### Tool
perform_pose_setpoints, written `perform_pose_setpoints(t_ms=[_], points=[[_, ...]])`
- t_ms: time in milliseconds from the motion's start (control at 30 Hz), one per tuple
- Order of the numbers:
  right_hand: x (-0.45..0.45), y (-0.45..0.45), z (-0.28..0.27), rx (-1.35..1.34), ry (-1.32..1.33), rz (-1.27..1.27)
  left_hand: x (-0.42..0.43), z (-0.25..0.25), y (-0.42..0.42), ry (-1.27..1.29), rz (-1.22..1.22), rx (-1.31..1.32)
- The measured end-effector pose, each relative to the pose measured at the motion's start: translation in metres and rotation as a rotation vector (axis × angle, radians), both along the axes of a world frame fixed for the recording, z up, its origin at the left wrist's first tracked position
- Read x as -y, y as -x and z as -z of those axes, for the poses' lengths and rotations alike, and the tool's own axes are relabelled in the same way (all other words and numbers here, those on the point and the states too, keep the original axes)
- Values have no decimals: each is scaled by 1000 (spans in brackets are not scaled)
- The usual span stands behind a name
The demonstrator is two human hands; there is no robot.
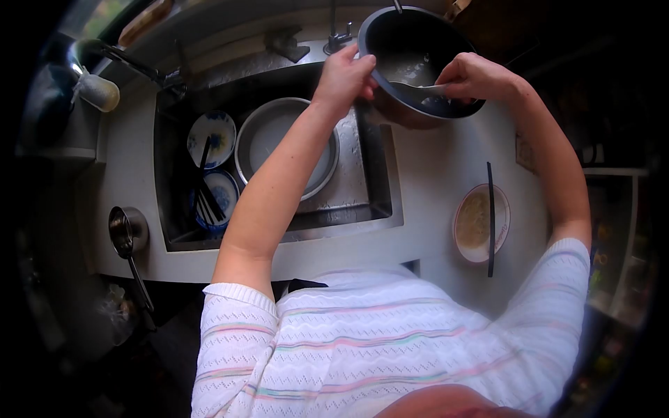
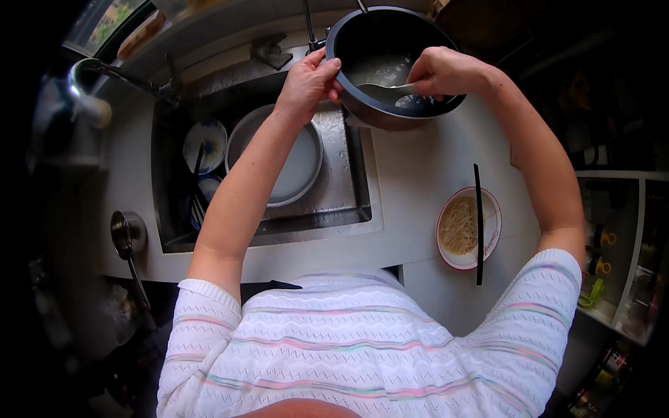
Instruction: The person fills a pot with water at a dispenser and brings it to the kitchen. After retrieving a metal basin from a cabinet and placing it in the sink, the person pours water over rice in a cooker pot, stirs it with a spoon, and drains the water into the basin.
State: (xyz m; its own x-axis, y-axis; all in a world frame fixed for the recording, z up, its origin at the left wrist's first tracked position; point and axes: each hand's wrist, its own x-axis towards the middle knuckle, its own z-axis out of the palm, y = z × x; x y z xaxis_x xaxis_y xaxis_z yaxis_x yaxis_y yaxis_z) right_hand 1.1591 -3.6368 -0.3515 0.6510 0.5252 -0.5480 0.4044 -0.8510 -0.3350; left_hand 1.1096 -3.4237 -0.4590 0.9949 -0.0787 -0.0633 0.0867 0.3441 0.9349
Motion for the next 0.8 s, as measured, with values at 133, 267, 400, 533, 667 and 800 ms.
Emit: perform_pose_setpoints(t_ms=[133,267,400,533,667,800], points=[[8,-8,19,44,-6,27,0,-2,1,-3,9,2],[15,-25,38,363,114,7,0,-3,2,1,16,4],[20,-36,34,515,149,84,0,-4,3,12,8,8],[23,-42,38,619,135,100,-1,0,2,-11,24,7],[13,-27,52,508,106,-99,-1,0,1,3,30,12],[9,-17,44,246,-11,-137,-4,0,4,5,9,10]])
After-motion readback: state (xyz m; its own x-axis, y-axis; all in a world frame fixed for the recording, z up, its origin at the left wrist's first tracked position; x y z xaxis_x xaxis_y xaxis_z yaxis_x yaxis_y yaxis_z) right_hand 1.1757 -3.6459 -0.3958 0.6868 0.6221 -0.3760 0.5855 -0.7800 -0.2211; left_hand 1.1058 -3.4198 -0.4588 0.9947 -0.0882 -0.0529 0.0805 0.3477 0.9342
